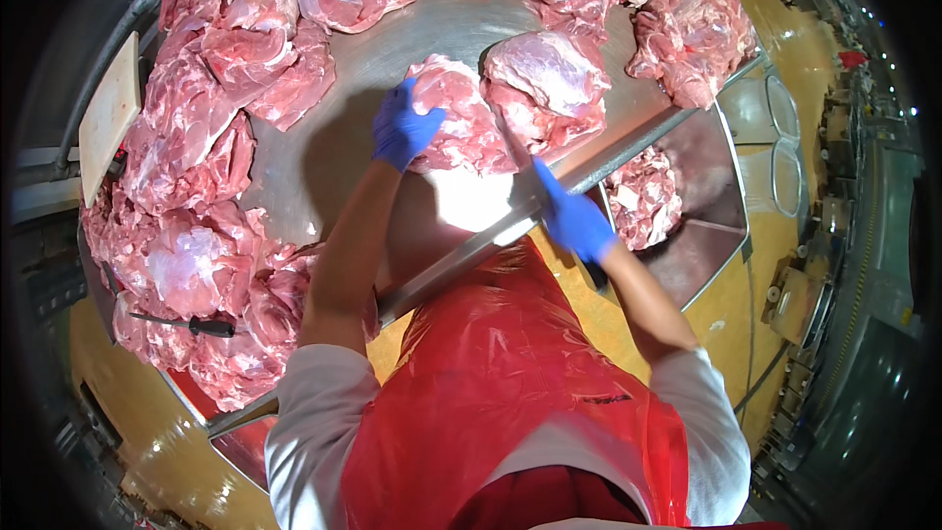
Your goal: The person cuts large pieces of raw meat into smaller portions using a knife on a stainless steel table. They repeatedly pick up meat, slice it, and place the cut pieces into a metal tray.
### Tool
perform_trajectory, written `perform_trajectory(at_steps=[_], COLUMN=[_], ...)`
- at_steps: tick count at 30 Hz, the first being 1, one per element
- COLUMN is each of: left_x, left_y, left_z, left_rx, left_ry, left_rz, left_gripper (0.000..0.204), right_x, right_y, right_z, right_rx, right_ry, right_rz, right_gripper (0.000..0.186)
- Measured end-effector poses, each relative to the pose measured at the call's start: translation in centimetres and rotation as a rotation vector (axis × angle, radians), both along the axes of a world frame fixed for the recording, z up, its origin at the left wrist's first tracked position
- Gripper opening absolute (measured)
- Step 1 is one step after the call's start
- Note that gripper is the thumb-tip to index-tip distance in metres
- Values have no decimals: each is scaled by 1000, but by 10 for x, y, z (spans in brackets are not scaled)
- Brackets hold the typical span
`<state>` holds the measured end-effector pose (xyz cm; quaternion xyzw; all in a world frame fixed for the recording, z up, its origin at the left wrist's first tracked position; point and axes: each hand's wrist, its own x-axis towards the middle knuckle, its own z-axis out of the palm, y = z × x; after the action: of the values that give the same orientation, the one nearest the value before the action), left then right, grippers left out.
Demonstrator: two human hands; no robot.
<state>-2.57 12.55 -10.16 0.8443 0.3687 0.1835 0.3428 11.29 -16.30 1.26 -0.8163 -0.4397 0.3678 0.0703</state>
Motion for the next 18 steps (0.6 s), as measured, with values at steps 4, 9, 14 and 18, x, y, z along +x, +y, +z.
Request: perform_trajectory(at_steps=[4,9,14,18], left_x=[-25,21,43,23], left_y=[16,5,-2,-17], left_z=[-11,41,40,11], left_rx=[-243,360,354,464], left_ry=[41,419,582,369], left_rz=[-61,-332,-455,-187], left_gripper=[80,87,80,58], right_x=[-15,-1,17,1], right_y=[-88,-31,81,73], right_z=[63,47,-18,-45], right_rx=[28,318,491,319], right_ry=[102,157,146,131], right_rz=[-48,-232,-215,-114], right_gripper=[84,77,74,79])
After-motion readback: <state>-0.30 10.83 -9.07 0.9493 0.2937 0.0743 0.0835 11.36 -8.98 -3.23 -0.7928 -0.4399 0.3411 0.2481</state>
